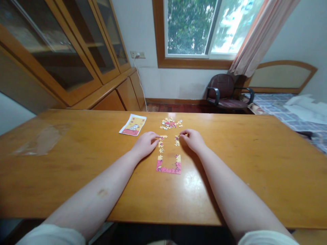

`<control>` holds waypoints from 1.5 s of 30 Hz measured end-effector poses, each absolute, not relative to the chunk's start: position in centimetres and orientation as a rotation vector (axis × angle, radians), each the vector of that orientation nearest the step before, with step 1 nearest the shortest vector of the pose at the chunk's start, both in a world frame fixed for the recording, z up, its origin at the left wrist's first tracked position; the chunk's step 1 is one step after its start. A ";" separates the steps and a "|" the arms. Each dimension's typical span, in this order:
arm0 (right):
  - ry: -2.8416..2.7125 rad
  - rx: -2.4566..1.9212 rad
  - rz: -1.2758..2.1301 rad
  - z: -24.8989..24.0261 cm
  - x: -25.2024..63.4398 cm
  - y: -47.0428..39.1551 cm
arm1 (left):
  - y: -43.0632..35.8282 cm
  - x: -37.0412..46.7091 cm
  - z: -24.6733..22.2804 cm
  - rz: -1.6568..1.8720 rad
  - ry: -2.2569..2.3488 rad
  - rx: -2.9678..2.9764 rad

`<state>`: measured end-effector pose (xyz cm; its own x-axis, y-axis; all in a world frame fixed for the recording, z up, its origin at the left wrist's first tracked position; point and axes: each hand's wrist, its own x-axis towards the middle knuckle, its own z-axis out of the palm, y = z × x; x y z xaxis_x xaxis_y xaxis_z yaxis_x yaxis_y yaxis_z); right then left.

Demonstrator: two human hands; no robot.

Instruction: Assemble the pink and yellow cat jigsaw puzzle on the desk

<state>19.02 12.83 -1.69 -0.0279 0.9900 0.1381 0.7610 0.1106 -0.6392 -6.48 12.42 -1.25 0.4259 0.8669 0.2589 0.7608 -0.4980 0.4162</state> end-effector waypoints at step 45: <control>-2.146 -1.465 0.358 -3.5 18.9 13.6 | 14.8 0.4 -1.4 0.380 1.562 2.513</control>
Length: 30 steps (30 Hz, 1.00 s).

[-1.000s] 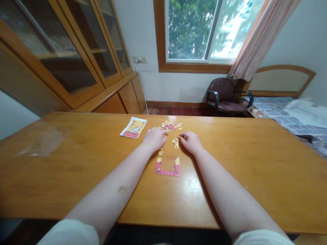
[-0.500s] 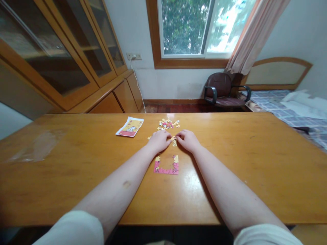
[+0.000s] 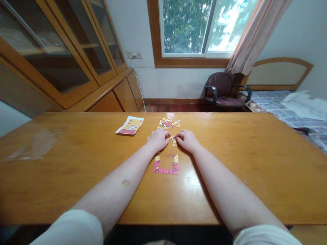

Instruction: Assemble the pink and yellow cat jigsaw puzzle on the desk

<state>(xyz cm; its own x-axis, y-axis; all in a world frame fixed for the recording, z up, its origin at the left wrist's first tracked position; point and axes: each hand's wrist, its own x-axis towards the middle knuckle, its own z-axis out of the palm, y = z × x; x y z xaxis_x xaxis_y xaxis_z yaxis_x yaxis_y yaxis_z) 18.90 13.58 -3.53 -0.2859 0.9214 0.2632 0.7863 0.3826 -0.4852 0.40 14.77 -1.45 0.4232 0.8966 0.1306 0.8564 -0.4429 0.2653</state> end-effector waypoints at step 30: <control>-2.159 -1.406 0.350 -4.0 19.1 13.9 | 14.8 0.3 -1.3 0.421 1.737 2.563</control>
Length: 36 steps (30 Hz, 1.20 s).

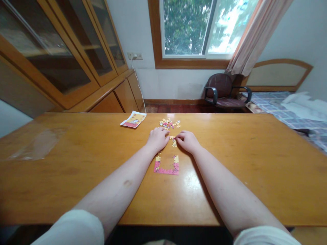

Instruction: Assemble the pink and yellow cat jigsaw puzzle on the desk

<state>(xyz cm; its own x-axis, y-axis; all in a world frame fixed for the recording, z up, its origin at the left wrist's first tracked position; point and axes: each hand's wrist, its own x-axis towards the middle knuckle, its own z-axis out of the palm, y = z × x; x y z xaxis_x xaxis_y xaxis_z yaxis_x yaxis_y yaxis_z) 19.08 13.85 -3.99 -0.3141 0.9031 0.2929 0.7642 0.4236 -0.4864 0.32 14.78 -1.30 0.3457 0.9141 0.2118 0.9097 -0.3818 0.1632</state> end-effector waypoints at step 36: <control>-1.655 -1.626 0.213 -4.3 20.5 14.6 | 11.7 -8.6 3.2 -0.201 2.153 2.258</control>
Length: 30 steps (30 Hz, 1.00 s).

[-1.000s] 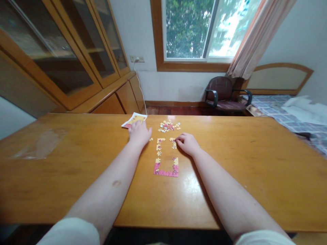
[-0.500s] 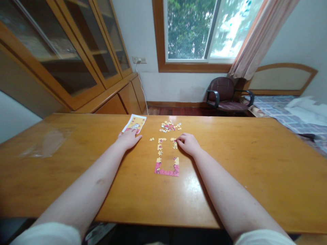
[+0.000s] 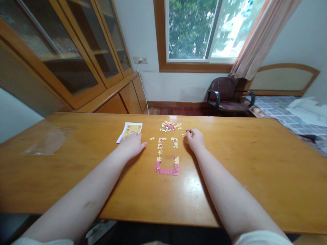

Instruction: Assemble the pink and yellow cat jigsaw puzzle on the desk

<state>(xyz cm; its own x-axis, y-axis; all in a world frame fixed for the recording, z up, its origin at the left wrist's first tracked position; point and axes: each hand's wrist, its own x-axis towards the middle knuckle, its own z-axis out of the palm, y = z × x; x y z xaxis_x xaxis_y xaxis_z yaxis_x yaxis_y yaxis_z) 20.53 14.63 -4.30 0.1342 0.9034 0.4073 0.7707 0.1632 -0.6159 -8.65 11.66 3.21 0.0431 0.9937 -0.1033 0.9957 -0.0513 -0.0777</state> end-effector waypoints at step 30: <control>-2.015 -1.848 0.034 -4.8 19.6 15.5 | 14.9 1.0 -2.1 0.259 1.624 2.609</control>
